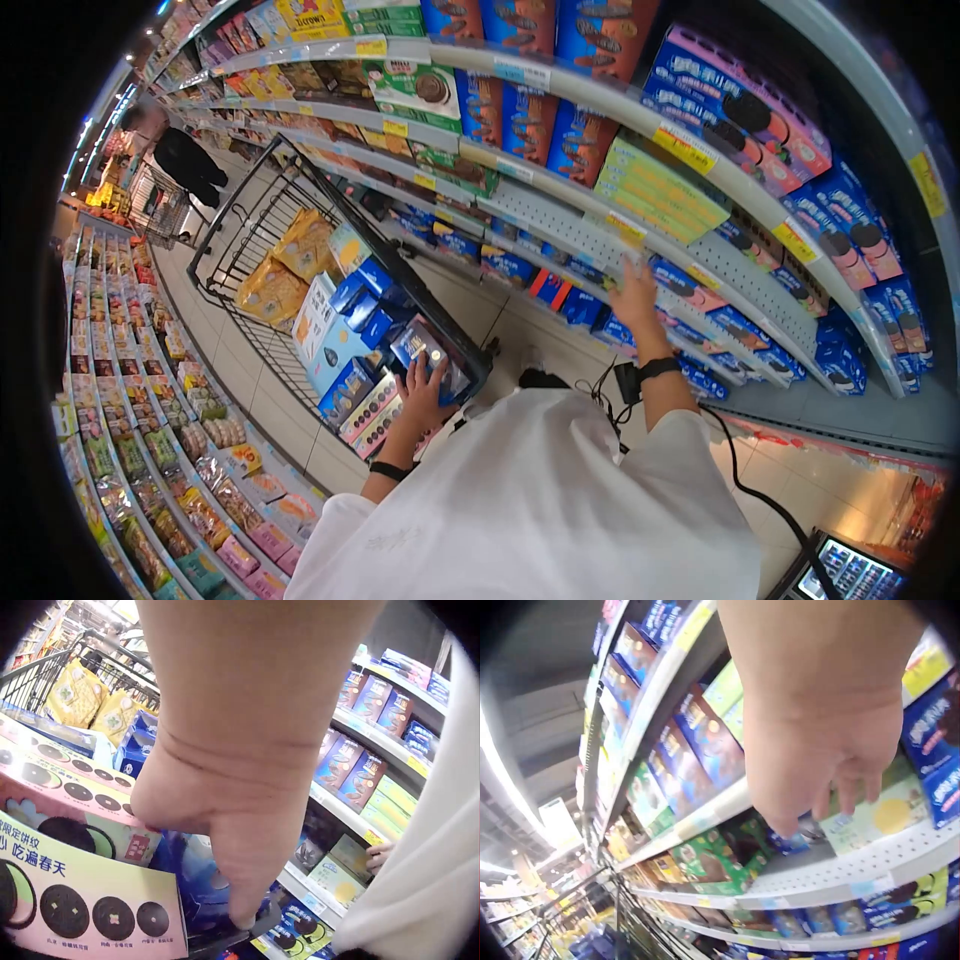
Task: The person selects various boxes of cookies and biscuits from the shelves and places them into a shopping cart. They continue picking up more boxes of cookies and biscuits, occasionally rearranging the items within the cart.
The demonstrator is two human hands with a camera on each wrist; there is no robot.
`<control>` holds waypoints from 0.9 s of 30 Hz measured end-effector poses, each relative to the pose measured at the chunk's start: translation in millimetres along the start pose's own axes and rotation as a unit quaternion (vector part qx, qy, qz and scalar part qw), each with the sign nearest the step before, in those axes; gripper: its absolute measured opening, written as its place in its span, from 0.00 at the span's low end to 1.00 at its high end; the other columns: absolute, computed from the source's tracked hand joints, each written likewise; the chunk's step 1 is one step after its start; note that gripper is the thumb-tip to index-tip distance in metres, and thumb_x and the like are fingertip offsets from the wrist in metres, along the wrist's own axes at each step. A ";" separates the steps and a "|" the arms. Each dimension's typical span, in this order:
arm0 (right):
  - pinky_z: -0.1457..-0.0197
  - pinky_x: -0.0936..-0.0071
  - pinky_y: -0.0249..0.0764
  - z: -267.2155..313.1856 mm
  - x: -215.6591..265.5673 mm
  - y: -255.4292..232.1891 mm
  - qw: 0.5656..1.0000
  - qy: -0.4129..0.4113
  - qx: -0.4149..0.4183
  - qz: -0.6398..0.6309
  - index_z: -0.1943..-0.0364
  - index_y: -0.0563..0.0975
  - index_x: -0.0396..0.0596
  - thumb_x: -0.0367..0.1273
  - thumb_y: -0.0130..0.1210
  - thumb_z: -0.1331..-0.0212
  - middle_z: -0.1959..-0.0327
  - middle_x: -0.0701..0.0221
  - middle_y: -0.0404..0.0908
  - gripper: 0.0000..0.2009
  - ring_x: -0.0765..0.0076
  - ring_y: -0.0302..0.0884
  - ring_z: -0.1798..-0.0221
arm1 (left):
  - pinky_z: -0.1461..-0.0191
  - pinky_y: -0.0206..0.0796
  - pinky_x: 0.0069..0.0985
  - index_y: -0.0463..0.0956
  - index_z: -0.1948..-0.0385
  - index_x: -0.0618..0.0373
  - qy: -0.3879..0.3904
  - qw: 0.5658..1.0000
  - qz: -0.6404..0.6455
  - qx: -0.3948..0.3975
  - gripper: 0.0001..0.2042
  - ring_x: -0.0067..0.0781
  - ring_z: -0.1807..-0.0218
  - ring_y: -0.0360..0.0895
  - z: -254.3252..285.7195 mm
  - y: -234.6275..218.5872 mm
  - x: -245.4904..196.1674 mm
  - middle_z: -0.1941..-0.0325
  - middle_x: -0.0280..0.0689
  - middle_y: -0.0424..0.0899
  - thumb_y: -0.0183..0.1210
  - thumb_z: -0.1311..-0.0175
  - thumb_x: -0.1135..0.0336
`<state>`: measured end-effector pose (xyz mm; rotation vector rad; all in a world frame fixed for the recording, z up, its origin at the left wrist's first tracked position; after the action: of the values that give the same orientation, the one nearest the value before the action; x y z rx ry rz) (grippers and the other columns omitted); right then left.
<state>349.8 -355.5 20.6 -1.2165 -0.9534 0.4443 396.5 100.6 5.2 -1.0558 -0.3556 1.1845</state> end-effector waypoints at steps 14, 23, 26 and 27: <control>0.36 0.48 0.58 -49.3 208.0 -171.6 0.935 -0.198 -0.283 0.077 0.38 0.67 0.43 0.34 0.62 0.47 0.35 0.58 0.63 0.30 0.46 0.58 0.35 | 0.28 0.28 0.65 0.52 0.30 0.32 0.020 0.997 0.030 -0.075 0.46 0.61 0.25 0.45 3.3 -2.1 3.7 0.24 0.49 0.44 0.72 0.54 0.55; 0.49 0.40 0.70 -114.4 202.0 -176.9 0.946 -0.077 -0.223 0.224 0.48 0.68 0.39 0.46 0.62 0.46 0.47 0.49 0.74 0.29 0.41 0.73 0.45 | 0.27 0.29 0.63 0.57 0.32 0.33 0.041 0.988 0.075 -0.126 0.43 0.59 0.25 0.46 -3.9 6.5 12.7 0.26 0.51 0.51 0.69 0.54 0.49; 0.50 0.41 0.72 -115.9 202.1 -173.6 0.933 -0.100 -0.255 0.235 0.49 0.71 0.44 0.45 0.60 0.43 0.50 0.50 0.74 0.24 0.37 0.73 0.47 | 0.28 0.30 0.64 0.56 0.31 0.34 0.039 0.989 0.058 -0.134 0.43 0.59 0.25 0.45 -3.1 5.7 10.2 0.25 0.49 0.48 0.69 0.53 0.50; 0.49 0.41 0.70 -120.8 195.6 -170.1 0.924 -0.104 -0.272 0.249 0.46 0.71 0.47 0.45 0.59 0.43 0.49 0.52 0.74 0.24 0.37 0.71 0.45 | 0.28 0.30 0.65 0.55 0.31 0.33 0.037 0.990 0.045 -0.131 0.44 0.59 0.25 0.45 -3.2 8.0 8.8 0.24 0.48 0.46 0.69 0.53 0.49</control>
<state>524.2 -337.0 246.5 -1.9677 -0.9748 0.7511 397.6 106.7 -5.4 -1.3529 -0.4163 1.1975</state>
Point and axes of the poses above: each hand's wrist, its own z-axis away from the middle knuckle, its own y-axis out of the palm, x = y × z, the point moved 8 cm from there along -z, towards the middle knuckle
